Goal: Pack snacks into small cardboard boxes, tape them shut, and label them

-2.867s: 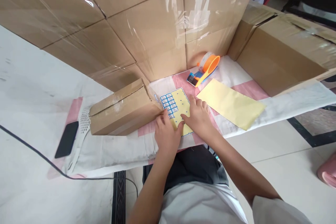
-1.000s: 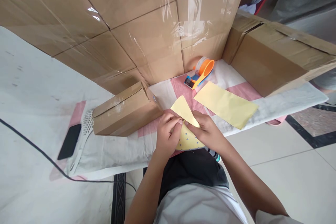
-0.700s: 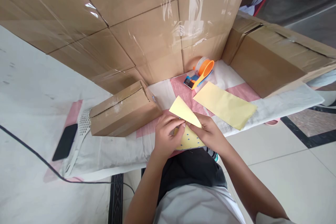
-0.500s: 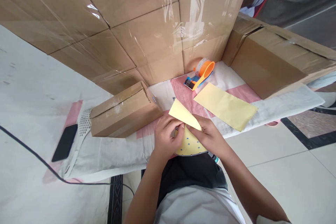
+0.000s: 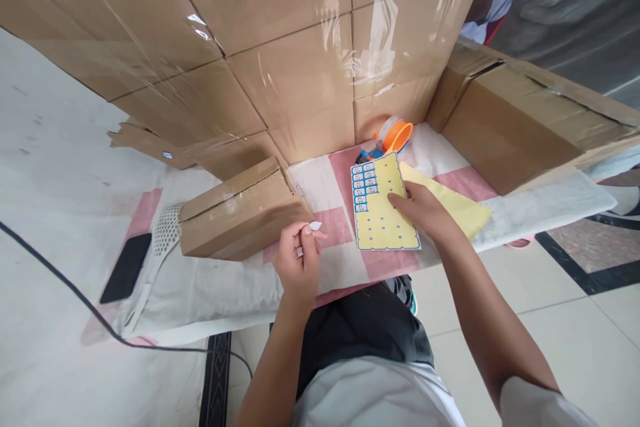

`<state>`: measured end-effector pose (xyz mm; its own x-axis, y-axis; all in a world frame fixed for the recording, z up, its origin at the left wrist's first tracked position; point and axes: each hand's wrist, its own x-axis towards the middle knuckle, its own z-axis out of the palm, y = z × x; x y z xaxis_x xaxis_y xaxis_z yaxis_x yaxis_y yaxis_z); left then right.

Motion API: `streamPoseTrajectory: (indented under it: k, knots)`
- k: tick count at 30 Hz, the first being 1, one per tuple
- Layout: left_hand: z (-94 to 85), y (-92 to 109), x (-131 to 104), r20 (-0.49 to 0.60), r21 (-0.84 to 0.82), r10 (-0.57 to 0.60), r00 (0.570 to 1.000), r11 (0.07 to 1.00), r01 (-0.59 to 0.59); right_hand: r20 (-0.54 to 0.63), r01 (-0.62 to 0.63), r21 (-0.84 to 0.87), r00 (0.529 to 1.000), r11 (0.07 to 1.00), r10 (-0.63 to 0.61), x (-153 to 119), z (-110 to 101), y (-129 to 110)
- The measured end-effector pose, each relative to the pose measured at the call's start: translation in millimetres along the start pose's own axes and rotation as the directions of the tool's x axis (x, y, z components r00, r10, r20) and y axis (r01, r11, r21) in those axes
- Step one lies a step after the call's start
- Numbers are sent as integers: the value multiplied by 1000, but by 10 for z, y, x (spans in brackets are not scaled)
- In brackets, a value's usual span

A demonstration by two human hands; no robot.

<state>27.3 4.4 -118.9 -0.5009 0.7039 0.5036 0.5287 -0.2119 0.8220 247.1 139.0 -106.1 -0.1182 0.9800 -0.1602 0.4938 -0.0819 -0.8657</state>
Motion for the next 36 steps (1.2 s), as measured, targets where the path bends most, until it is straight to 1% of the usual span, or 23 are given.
streamPoseTrajectory:
  k: [1,2,3,4,5,6,7,8,9,10,13,16,18,20,22,23,25,27,28,30,31,34,36]
  knots:
    - [-14,-23,-20,-14,13,33,999,999,-33,-125,44,-120,990,992,-59,25,-19,-65]
    - [-28,-47,-40,-31,39,77,997,996,-75,-238,85,-210,962,974,-135,6,-18,-142]
    - [-42,-71,-58,-49,77,133,990,989,-129,-304,143,-248,928,958,-217,-54,4,-227]
    - [-56,-92,-73,-62,122,201,978,974,-193,-307,228,-227,906,947,-292,-149,49,-312]
    - [-71,-111,-83,-70,169,284,956,948,-269,-229,311,-144,913,940,-337,-266,113,-394]
    - [-86,-124,-89,-70,213,374,925,911,-352,-85,358,-13,930,934,-358,-391,195,-466]
    - [-102,-132,-90,-61,251,458,887,867,-431,81,353,129,928,927,-365,-513,288,-527]
    - [-119,-134,-86,-44,280,526,849,823,-495,229,313,248,901,917,-369,-618,386,-574]
    - [-138,-132,-78,-22,298,575,818,784,-544,333,264,331,866,906,-374,-702,482,-608]
    - [-157,-127,-69,2,307,605,796,757,-576,387,229,388,839,893,-383,-759,570,-630]
    - [-218,-108,-41,52,312,621,782,733,-604,383,200,512,817,835,-431,-805,736,-652]
    - [-264,-97,-25,81,308,636,767,716,-626,335,221,563,819,796,-465,-781,753,-661]
    - [-275,-96,-25,97,309,645,758,704,-639,342,239,545,812,803,-474,-781,727,-672]
    - [-272,-96,-33,108,303,644,757,704,-642,352,262,519,802,814,-483,-794,710,-674]
    - [-267,-91,-43,115,258,627,771,730,-632,324,305,473,812,826,-486,-800,704,-656]
    - [-268,-82,-44,109,215,604,790,761,-612,302,343,428,818,836,-490,-799,703,-640]
    - [-279,-47,-30,94,130,512,854,844,-521,273,444,294,809,846,-520,-791,695,-604]
    - [-296,9,10,122,101,402,908,905,-414,293,552,161,765,818,-574,-786,681,-575]
    - [-304,40,37,150,111,364,919,917,-382,311,591,117,741,798,-595,-789,673,-568]
    - [-313,96,93,215,143,344,914,915,-378,335,628,71,717,775,-612,-802,660,-567]
    - [-315,116,116,241,150,348,906,909,-389,341,628,59,718,776,-606,-810,656,-571]
    - [-309,135,148,297,156,342,891,904,-399,343,598,45,743,800,-575,-820,655,-575]
    - [-302,122,141,297,144,333,895,911,-387,318,545,99,776,833,-546,-806,669,-555]
